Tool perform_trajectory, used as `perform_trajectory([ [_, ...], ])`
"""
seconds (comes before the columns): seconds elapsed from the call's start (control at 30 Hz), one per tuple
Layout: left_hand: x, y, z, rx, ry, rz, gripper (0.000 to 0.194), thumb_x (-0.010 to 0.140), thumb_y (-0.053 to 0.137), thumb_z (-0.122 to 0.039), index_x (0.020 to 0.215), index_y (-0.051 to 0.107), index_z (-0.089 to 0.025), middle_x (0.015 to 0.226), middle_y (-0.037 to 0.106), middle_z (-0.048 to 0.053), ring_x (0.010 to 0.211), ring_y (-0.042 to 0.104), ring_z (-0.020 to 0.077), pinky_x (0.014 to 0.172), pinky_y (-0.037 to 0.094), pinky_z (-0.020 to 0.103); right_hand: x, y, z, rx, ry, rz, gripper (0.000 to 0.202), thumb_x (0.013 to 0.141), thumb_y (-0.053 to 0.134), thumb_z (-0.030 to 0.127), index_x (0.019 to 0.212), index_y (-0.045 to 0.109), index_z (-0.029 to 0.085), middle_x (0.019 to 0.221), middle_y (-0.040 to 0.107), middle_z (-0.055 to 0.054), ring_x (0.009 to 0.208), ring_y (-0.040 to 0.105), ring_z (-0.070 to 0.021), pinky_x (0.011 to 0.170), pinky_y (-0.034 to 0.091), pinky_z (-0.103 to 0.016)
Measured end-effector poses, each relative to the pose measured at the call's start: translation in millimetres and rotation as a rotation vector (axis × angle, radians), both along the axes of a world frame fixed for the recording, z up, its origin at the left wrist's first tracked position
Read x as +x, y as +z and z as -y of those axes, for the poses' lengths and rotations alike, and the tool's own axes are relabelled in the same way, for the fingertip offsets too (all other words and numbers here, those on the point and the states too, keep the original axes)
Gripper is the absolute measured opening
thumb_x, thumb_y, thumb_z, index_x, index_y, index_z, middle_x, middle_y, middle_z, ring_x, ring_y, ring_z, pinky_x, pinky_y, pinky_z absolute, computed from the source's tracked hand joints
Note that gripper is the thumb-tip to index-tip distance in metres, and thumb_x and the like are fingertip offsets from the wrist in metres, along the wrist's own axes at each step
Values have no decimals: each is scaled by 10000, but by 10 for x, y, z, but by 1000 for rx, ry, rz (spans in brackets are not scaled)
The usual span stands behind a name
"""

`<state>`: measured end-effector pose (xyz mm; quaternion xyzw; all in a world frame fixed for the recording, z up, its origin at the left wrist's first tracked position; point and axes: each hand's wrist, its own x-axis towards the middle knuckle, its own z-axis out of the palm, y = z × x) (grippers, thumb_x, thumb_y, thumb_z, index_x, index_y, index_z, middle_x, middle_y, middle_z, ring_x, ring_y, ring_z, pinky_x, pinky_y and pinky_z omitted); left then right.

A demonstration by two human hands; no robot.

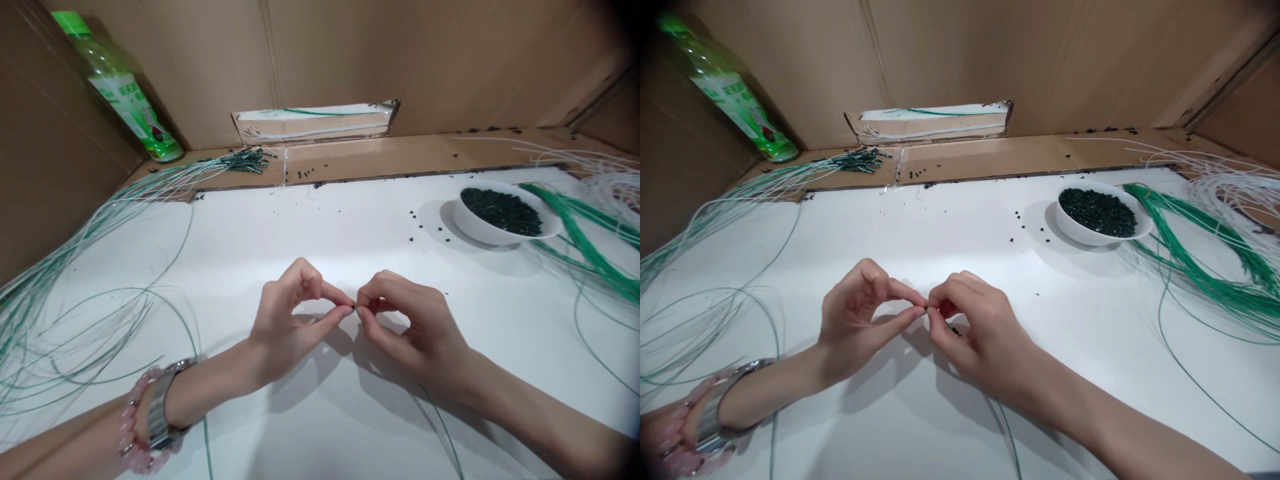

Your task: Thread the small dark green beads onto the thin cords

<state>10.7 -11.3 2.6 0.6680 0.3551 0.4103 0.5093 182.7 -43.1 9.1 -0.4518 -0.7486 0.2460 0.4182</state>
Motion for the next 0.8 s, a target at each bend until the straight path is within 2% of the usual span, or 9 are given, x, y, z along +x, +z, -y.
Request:
perform_trajectory([
  [0.23,7,-22,-14,-72,-17,135,370,760,676,-82,737,333,-217,744,712,-41,746,681,109,723,553,244,0,21,3,60,-37,19,100,776,525,53,719,546,133,663,541,-3,609,495,-66,544,424,-184],
  [0.47,12,-24,-33,-85,-15,166,378,755,682,-73,743,333,-218,744,714,-41,733,680,102,727,560,239,-5,-2,4,124,-75,17,110,768,560,42,700,571,128,644,571,-9,610,498,-72,546,414,-196],
  [0.8,12,-16,-82,-108,-1,145,346,741,704,-105,799,380,-212,739,708,-45,737,682,88,773,569,226,44,-65,2,-51,-58,-169,93,806,613,99,746,593,168,697,628,3,631,569,-84,543,459,-205],
])
